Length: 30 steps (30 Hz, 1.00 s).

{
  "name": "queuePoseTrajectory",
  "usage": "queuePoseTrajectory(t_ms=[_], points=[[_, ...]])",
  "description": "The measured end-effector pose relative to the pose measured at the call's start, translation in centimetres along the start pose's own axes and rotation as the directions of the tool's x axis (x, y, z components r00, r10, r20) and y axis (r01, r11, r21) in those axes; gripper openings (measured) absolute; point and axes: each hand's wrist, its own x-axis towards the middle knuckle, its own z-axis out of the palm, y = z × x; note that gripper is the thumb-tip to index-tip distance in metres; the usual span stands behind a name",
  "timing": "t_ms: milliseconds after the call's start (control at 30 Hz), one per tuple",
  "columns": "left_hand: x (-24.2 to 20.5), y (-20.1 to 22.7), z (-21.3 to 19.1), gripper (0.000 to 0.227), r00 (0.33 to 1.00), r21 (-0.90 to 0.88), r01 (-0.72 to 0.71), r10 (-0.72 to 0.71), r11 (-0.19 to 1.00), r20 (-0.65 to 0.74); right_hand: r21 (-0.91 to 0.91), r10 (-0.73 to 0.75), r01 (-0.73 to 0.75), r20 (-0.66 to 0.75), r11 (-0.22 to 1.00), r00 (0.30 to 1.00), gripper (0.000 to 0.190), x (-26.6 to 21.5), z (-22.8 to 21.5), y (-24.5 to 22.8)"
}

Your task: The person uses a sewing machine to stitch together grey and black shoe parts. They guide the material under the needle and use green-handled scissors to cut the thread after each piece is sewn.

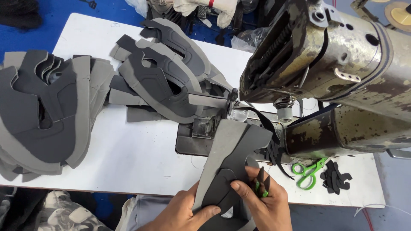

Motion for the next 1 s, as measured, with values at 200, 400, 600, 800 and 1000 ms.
queuePoseTrajectory(t_ms=[200, 400, 600, 800, 1000], points=[[0.8, 1.9, -1.1, 0.056, 0.982, 0.093, -0.182, 0.185, 0.979, -0.032, 0.046, -0.203, 0.206, -0.055, 0.978, 0.978, 0.026, 0.2, 0.4, 0.2], [3.2, 6.3, -1.1, 0.048, 0.973, 0.177, -0.056, 0.094, 0.983, -0.213, 0.061, -0.201, 0.217, -0.202, 0.974, 0.958, 0.022, 0.2, 1.9, 2.5], [6.2, 5.8, -1.6, 0.043, 0.955, 0.337, -0.183, 0.249, 0.923, -0.163, 0.046, -0.150, 0.171, -0.296, 0.984, 0.943, 0.020, 0.7, 2.3, 4.2], [9.7, 7.6, -5.9, 0.038, 0.972, 0.394, -0.232, 0.195, 0.889, 0.131, 0.157, 0.107, -0.099, -0.039, 0.983, 0.994, 0.013, 2.5, 1.9, 3.8], [14.7, 9.9, -9.7, 0.037, 0.954, 0.359, -0.035, -0.076, 0.933, 0.290, 0.373, 0.214, -0.211, 0.034, 0.904, 0.976, 0.012, 4.8, 4.7, 2.0]])
